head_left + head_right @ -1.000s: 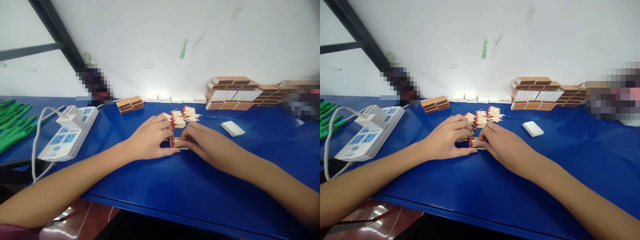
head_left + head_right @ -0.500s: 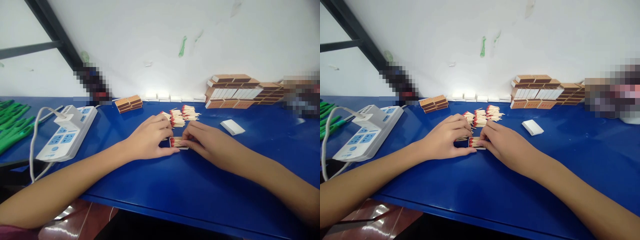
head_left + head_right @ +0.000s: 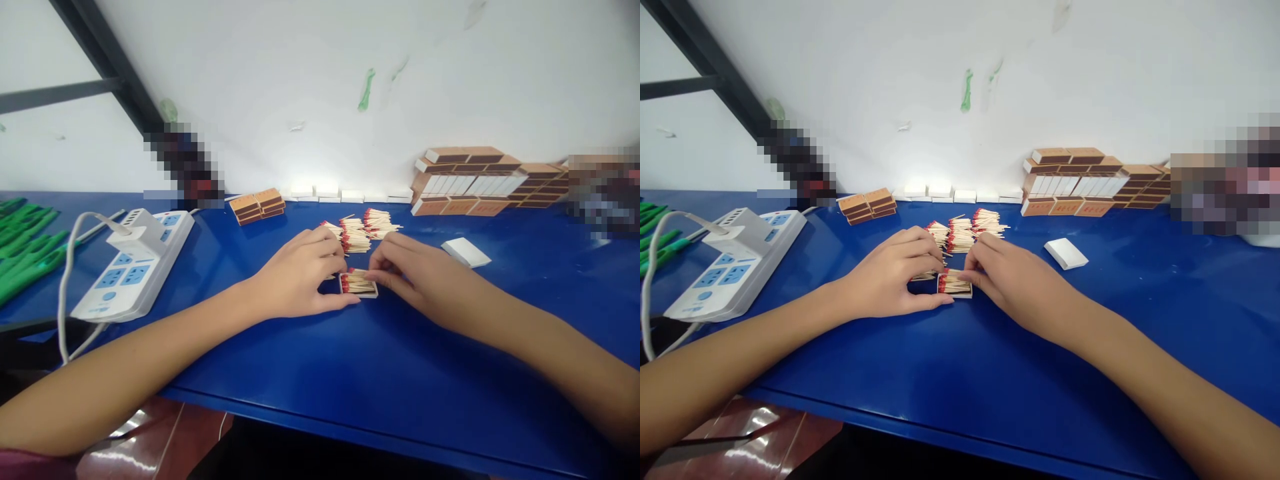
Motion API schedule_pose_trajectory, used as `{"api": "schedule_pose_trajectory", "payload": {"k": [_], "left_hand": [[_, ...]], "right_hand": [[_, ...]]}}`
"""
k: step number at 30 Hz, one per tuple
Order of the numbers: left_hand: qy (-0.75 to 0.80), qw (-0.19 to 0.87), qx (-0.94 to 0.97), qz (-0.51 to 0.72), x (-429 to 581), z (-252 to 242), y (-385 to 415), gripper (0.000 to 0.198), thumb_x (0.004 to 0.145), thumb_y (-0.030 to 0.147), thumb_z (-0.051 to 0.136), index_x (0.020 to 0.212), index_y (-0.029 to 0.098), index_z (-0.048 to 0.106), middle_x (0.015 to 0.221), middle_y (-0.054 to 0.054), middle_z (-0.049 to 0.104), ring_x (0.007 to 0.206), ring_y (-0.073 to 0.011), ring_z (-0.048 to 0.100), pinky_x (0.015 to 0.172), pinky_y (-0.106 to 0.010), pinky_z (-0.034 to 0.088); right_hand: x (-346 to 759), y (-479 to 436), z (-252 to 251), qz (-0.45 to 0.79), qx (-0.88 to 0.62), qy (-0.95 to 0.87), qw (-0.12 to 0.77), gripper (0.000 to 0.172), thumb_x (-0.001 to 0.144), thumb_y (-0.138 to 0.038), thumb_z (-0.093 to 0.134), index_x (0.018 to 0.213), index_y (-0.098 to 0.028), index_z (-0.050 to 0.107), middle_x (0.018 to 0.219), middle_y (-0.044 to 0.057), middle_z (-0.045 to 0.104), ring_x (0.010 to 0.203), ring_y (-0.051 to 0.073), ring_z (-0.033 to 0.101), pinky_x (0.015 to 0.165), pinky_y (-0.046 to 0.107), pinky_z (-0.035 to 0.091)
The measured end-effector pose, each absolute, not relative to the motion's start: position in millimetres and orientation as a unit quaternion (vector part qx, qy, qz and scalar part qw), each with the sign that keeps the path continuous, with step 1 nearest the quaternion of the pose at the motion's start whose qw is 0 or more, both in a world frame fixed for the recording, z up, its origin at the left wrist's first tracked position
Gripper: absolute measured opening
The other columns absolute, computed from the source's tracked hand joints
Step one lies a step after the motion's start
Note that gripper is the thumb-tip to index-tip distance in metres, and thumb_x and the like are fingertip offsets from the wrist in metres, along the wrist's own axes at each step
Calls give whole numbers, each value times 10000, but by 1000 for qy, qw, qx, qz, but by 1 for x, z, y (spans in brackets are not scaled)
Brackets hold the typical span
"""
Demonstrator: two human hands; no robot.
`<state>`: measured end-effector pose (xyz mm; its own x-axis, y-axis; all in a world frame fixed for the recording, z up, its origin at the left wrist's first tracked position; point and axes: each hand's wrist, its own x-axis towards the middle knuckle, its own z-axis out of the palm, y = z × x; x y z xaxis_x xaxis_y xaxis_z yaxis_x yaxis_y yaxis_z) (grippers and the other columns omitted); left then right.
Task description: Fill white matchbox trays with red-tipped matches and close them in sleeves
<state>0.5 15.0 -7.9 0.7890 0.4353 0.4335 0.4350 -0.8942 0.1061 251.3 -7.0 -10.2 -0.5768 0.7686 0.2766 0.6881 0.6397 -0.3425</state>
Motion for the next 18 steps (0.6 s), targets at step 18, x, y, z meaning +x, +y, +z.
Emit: {"api": "schedule_pose_trajectory", "payload": {"k": [18], "left_hand": [[222, 1, 946, 234, 2, -7, 14, 397, 929, 544, 707, 931, 149, 746, 966, -104, 722, 988, -257, 616, 915, -414, 514]], "right_hand": [[256, 23, -26, 55, -442, -870, 213, 215, 1059, -378, 477, 907, -231, 515, 966, 70, 594, 771, 213, 579, 706, 348, 448]]}}
